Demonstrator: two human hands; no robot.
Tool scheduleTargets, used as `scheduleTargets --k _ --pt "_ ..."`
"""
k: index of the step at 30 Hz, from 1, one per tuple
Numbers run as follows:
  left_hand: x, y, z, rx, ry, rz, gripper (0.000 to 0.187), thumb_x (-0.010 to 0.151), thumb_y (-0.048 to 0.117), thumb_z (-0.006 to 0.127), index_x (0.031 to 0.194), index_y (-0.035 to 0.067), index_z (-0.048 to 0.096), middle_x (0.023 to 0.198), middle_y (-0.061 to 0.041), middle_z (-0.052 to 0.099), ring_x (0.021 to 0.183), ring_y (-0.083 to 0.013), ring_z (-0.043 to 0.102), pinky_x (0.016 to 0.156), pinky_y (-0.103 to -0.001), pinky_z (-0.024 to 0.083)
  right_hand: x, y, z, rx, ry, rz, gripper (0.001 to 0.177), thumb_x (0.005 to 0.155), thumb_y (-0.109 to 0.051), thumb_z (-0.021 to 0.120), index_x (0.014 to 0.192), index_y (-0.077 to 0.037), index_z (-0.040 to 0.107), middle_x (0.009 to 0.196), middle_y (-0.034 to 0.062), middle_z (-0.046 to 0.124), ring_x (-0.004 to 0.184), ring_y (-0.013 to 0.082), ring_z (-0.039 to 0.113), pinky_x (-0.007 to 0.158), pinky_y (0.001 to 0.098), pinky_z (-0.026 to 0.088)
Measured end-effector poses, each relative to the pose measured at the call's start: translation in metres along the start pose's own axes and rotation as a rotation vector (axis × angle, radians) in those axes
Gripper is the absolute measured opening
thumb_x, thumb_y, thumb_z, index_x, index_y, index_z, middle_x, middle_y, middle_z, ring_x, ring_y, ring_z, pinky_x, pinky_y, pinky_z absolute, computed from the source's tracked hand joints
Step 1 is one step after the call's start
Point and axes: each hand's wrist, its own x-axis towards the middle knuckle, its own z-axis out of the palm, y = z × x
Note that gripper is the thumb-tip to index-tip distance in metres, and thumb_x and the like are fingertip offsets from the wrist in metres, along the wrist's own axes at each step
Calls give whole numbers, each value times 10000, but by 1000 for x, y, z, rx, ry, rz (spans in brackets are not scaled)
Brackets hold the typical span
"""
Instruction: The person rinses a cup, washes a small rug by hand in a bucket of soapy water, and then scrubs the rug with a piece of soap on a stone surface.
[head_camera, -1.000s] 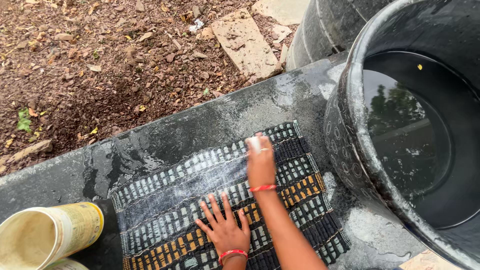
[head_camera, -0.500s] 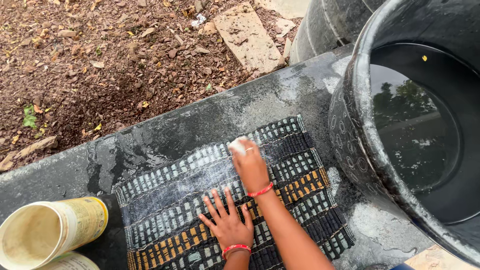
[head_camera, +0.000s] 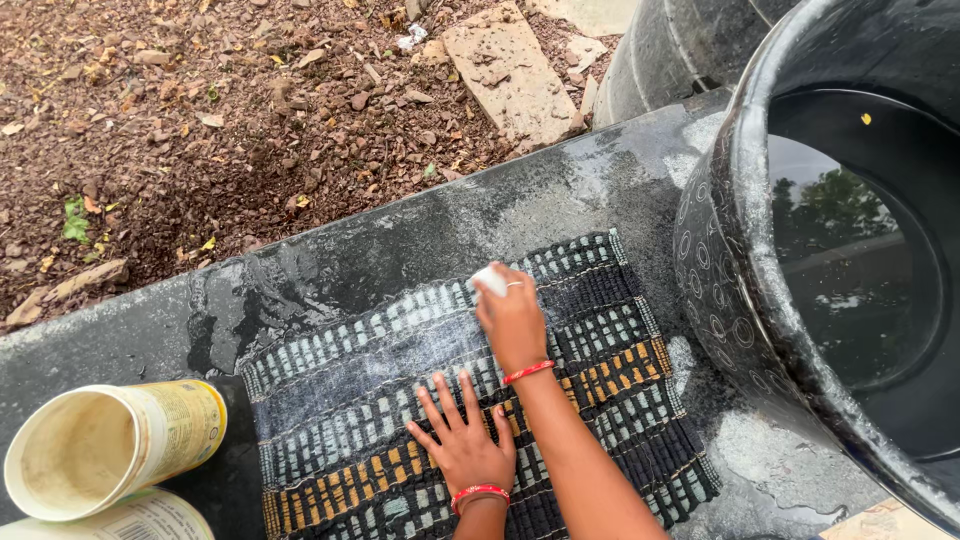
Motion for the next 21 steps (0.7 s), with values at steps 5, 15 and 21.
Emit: scheduleTargets --k 5,15,21 --pt "1 0 0 18 6 1 672 957 454 370 1561 170 283 1664 -163 154 1539 -419 65 1179 -682 46 -6 4 2 -9 -6 -151 256 854 -125 742 1103 -134 798 1303 152 656 1214 348 570 944 423 576" --pt "1 0 0 26 16 5 668 966 451 363 1570 178 285 1659 -170 172 1538 -415 83 1178 -684 63 -3 31 -12 -43 7 -46 269 785 -117 769 1045 -141 834 1275 158 675 1161 349 557 933 434 560" --pt "1 0 -1 15 18 3 670 966 448 369 1569 167 292 1658 -175 177 1540 -415 89 1183 -688 62 -9 48 -3 -8 68 68 144 962 -130 713 1074 -51 759 1318 125 673 1315 274 594 982 328 617"
